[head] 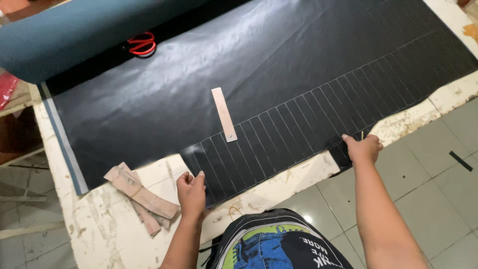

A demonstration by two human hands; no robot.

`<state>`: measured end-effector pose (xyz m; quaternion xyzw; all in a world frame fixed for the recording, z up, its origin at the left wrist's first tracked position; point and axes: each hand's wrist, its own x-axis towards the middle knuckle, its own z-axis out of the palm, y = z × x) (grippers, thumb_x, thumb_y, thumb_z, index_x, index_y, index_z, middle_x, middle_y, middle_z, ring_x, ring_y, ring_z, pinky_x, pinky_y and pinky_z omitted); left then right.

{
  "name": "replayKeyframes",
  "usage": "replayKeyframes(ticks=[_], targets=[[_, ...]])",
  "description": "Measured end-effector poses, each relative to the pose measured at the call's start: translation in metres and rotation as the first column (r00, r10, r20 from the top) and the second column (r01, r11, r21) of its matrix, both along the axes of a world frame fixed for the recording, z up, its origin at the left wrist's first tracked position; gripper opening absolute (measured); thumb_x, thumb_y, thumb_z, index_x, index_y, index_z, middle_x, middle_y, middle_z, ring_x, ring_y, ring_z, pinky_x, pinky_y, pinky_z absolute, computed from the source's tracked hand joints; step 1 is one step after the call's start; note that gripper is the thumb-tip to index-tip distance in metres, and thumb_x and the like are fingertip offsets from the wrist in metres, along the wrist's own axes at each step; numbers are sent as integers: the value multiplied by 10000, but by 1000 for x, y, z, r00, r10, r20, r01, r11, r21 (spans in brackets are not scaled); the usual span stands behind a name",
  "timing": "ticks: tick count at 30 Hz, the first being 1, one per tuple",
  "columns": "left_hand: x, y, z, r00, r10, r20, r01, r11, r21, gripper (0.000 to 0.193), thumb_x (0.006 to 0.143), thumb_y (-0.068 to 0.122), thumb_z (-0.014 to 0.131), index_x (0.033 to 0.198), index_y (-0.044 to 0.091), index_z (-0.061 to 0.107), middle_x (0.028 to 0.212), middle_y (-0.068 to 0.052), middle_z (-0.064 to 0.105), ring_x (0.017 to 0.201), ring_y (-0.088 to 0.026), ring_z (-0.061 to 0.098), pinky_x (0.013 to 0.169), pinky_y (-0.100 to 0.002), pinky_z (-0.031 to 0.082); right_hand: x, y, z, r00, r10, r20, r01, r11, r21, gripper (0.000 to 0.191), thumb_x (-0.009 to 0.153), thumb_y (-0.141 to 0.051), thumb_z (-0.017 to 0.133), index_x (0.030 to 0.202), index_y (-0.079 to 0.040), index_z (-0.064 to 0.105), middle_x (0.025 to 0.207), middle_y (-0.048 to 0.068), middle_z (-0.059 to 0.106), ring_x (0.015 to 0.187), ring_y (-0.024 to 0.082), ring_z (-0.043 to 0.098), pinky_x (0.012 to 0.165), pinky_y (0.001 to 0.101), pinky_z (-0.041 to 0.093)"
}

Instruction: The person uses a ruler and pencil to draw straight lines on a large black sheet of material. They then place several small wooden pieces on the sheet and trace their outlines with the pencil.

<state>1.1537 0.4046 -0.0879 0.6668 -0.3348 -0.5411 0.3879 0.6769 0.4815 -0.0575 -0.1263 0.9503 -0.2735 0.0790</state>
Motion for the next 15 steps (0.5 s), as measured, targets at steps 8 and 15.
replayKeyframes(ticks=[8,15], targets=[[-6,-17,6,996,-72,47,72,997,0,498,881,291,765,1171,-85,617,904,-89,686,716,-156,621,666,-301,510,-57,13,-17,965,136,223,-101,982,-159,492,874,-422,834,991,31,681,868,123,676,825,293,676,693,419,517],[13,-9,-22,991,-115,75,117,993,-25,342,862,237,808,809,-81,695,709,-52,627,635,-132,520,571,-355,444,-72,18,-14,839,57,541,104,959,-263,338,913,-299,830,910,-114,547,672,-13,504,516,115,438,439,318,297]])
